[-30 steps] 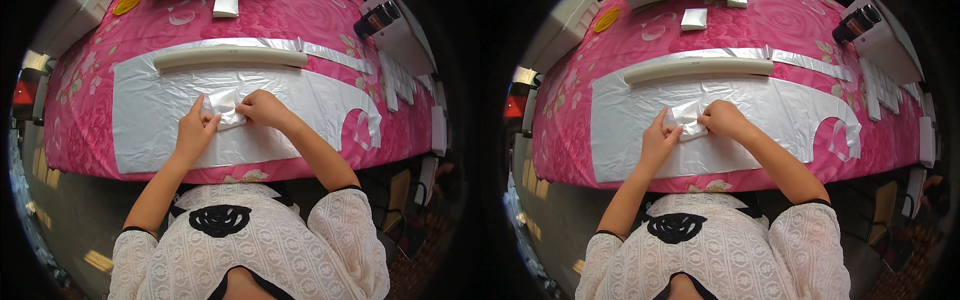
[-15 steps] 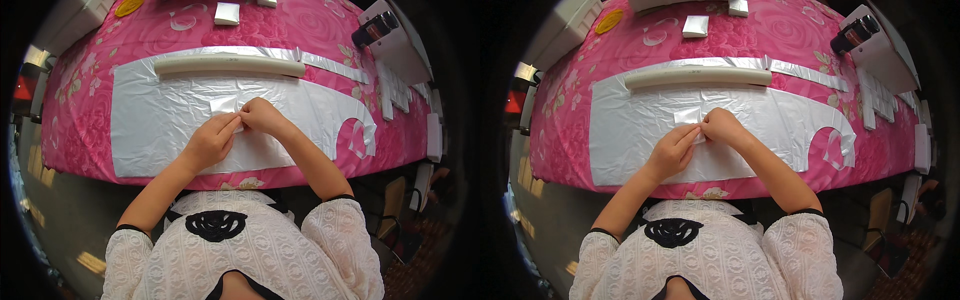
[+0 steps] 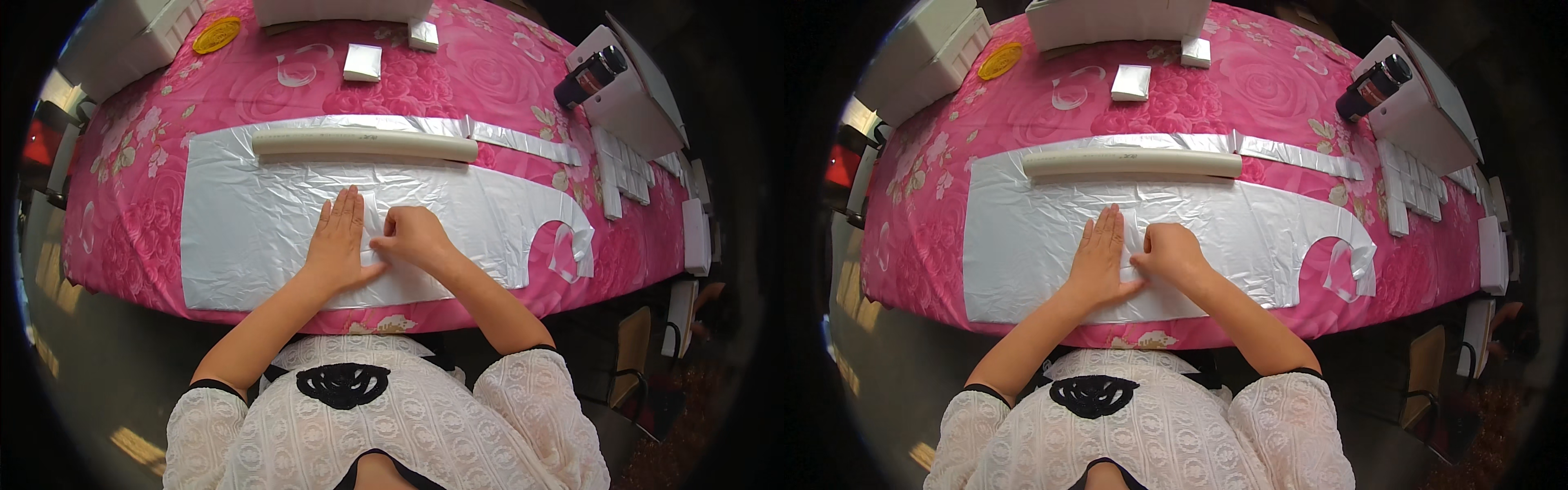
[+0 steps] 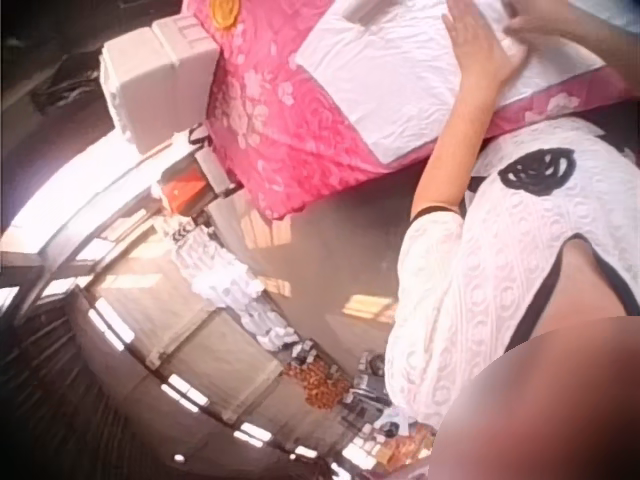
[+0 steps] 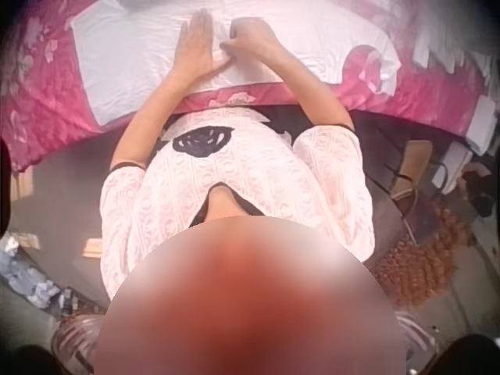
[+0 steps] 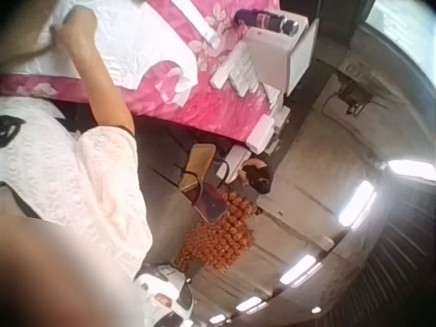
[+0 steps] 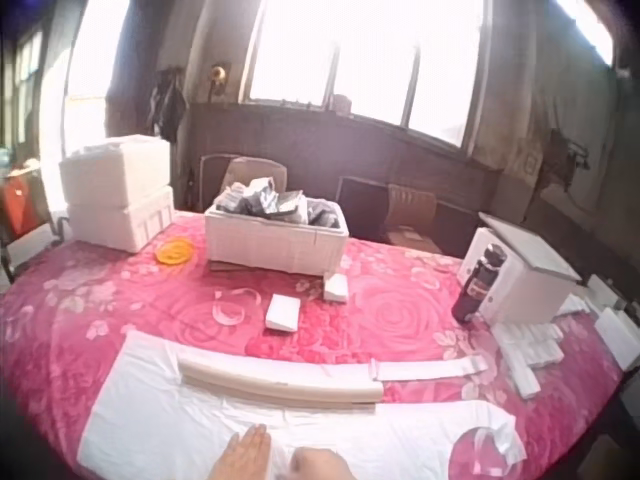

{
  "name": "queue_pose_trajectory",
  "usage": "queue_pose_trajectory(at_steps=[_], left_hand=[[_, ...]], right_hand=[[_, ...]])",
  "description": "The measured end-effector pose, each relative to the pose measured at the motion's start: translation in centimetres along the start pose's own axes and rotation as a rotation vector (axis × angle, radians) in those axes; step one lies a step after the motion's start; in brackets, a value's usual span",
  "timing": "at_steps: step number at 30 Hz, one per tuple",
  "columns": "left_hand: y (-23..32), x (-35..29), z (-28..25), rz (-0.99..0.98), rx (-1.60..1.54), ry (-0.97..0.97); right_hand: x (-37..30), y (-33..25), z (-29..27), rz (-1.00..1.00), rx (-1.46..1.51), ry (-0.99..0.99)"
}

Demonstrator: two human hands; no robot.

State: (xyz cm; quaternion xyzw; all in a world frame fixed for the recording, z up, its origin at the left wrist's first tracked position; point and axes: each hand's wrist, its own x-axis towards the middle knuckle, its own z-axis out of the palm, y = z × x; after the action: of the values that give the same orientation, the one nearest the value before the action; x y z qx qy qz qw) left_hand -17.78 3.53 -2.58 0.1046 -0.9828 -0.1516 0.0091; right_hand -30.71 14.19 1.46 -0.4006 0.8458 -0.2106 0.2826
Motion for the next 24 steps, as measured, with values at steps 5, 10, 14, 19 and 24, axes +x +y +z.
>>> queue_pose_trajectory(at_steps=[5,10,14,19,24], left_hand=[[0.1,1.1,-0.4,0.005,-0.056,0.132],[-0.8,-4.0,-1.9,-0.077,-0.525,0.334],[-2.9,-10.5,-2.3,-0.529,-1.368,-0.048],[-3.2,-17.7,-2.8,-0.998,-1.428,-0.315],[-3.3,-18.3,-2.5,-1.115,-1.811,-0.18]], right_hand=[[-0.9,0.7,-2.4,-0.073,-0.276,0.04],[0.7,-1.1,0.5,-0.515,-0.282,0.199],[3.4,-1.0,4.4,-0.651,-0.284,0.221],[1.3,-5.1,8.8,-0.573,-0.233,0.13],[-2.5,-8.5,13.0,-0.764,-0.06,-0.153]])
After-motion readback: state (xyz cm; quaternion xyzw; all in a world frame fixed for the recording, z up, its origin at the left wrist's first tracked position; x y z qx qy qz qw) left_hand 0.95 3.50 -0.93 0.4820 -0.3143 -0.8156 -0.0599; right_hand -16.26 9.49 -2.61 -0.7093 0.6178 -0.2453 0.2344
